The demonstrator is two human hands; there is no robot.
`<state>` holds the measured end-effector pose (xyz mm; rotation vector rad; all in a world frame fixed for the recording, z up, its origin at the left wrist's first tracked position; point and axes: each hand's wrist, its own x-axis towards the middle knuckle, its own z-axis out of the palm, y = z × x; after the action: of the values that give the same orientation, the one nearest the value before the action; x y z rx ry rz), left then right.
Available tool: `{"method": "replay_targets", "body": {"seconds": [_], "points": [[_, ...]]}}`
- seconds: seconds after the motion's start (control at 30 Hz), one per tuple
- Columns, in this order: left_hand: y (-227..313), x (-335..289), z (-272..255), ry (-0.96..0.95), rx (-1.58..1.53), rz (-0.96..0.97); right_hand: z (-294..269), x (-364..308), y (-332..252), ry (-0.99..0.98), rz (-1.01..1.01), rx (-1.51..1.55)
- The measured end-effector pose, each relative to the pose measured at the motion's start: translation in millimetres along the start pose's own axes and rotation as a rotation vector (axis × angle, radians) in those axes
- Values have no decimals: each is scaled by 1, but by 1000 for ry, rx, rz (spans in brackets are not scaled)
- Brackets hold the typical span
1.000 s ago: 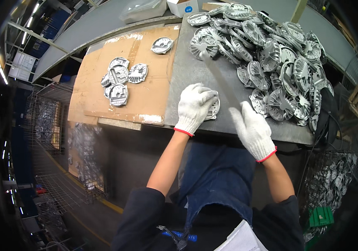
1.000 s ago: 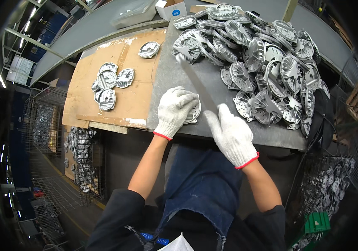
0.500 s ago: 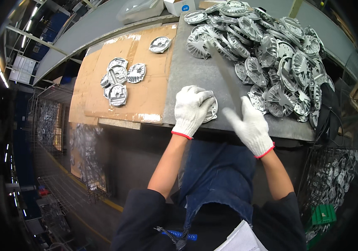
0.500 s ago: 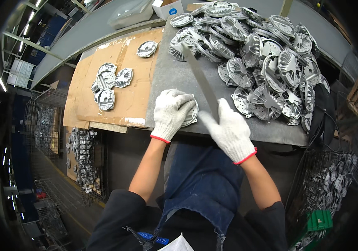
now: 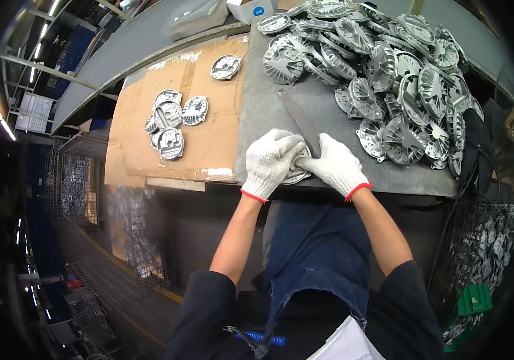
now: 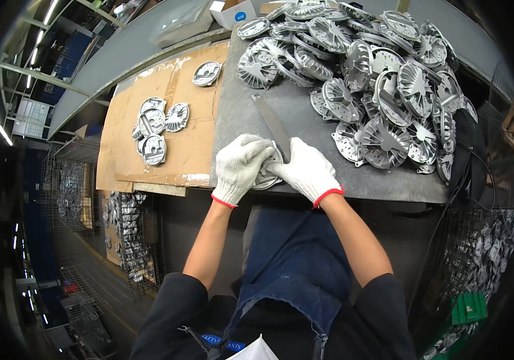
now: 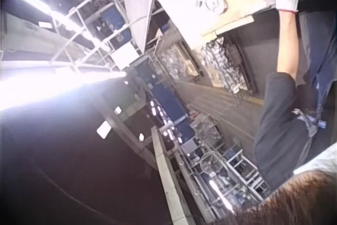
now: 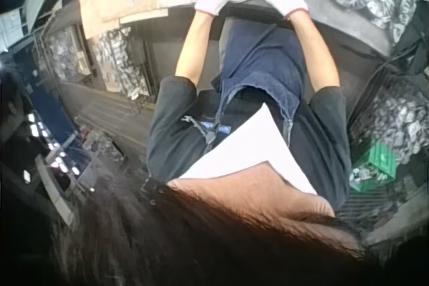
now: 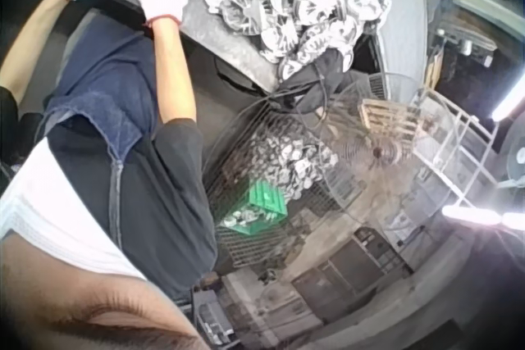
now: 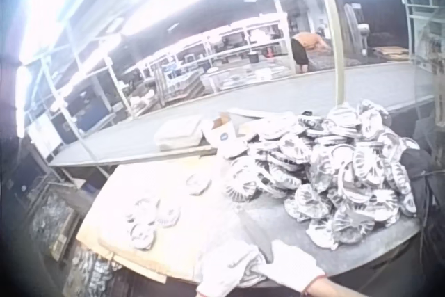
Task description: The person files metal parts with a hand file and places them onto a cardboard sheet.
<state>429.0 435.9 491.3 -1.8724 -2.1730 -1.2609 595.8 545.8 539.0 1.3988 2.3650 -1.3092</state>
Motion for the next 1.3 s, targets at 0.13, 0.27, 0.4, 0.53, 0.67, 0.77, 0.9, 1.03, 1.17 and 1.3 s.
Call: {"method": "replay_targets", "body": {"seconds": [0.13,0.27,0.4,0.53,0.67,0.77,0.9,1.03,1.17,1.3], "points": [[7,-1,-2,-45,-107,-61,3,0,5,17,-4,24],[8,2,-7,-82,-70,-120,-1,-2,-2,-3,15,18],[2,0,-3,-75,-110,-105,-3,0,-1,-14,20,56],[2,1,-8,-53,-86,-131,9,5,6,25,-19,56],[6,5,-10,-71,-128,-220,9,4,7,60,-32,89],[15,15,-18,51,-57,-32,8,5,3,31,-7,107],[38,46,-43,125,-7,151,0,3,3,-23,6,101],[32,26,-34,-168,-108,-194,9,13,30,-15,-109,216],[14,8,-16,-139,-64,-112,5,10,28,-91,-98,347],[12,9,-13,-141,-37,-154,8,12,34,-59,-89,544]]}}
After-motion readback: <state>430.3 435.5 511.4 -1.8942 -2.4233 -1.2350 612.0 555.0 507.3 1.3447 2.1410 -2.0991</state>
